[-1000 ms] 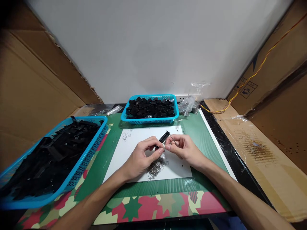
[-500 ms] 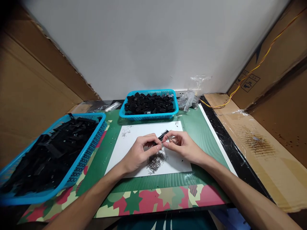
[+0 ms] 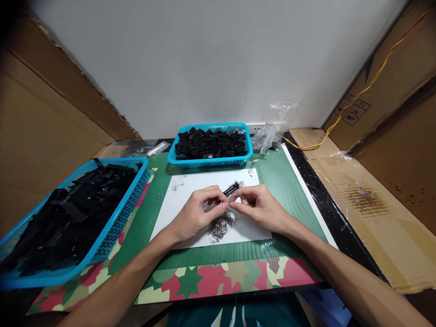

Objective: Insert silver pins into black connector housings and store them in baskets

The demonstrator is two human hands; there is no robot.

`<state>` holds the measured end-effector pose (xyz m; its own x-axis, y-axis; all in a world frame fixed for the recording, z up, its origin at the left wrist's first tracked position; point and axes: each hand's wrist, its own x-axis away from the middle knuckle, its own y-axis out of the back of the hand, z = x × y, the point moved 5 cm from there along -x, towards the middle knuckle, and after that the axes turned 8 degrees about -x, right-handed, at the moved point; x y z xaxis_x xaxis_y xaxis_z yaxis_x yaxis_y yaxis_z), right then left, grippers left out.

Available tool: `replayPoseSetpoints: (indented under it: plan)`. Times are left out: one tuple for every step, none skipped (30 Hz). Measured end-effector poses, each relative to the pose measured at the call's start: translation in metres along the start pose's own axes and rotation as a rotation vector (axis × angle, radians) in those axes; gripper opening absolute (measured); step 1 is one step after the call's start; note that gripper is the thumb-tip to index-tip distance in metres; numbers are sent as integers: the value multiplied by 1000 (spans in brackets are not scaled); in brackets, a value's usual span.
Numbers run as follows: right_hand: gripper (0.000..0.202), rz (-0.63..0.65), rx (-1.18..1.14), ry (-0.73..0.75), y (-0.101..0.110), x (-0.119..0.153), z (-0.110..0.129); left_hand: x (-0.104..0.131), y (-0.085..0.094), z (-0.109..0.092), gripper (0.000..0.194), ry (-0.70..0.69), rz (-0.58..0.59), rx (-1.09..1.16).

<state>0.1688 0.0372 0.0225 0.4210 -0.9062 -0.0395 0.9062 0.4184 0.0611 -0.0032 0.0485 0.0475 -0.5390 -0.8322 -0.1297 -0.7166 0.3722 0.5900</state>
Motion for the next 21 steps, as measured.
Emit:
replayPoseSetpoints:
  plan:
    - [25,-1,7,5,0,0,0,0,0,0,14,1,9,3]
    - [24,-4,13,13,-1,1,0,0,0,-1,14,5,15,7]
    - [23,-13,16,26,-1,1,0,0,0,-1,14,12,19,12]
    - [23,-29,16,39,0,1,0,0,0,-2,14,20,24,17]
    - [23,-53,16,52,1,1,0,0,-1,-2,14,26,33,23]
    - [22,-80,17,63,3,1,0,0,-1,-2,13,29,44,30]
    - [22,-104,20,68,5,0,0,0,-2,-2,13,29,54,36]
    - [22,-120,24,68,6,0,0,0,-2,-2,13,28,62,42]
    - [23,-123,32,61,7,0,-1,0,-2,-2,13,26,65,47]
    - [22,-110,46,50,7,-1,-1,0,-2,-2,13,23,59,50]
    - [22,-82,68,35,6,-1,-1,0,0,-1,13,20,44,51]
    - [21,-39,99,19,3,-1,-1,0,1,0,14,17,25,52]
    - [21,14,140,6,0,-1,-1,-1,3,1,14,13,4,54]
    - [21,68,190,-2,-3,-1,-2,-1,6,1,15,8,-16,59]
    - [20,113,241,-8,-7,-1,-3,-1,7,2,15,5,-33,65]
    - [19,144,288,-13,-9,0,-5,-1,9,2,15,2,-46,70]
    - [18,158,326,-17,-11,0,-7,-1,10,3,15,0,-55,73]
    - [17,156,354,-22,-12,0,-8,-1,10,3,15,-1,-59,71]
    - [18,144,373,-25,-11,0,-10,-1,9,3,14,-1,-61,66]
    - [21,130,388,-25,-11,0,-10,-1,9,2,14,0,-61,58]
    - [25,121,401,-18,-10,0,-10,-1,8,2,14,1,-59,48]
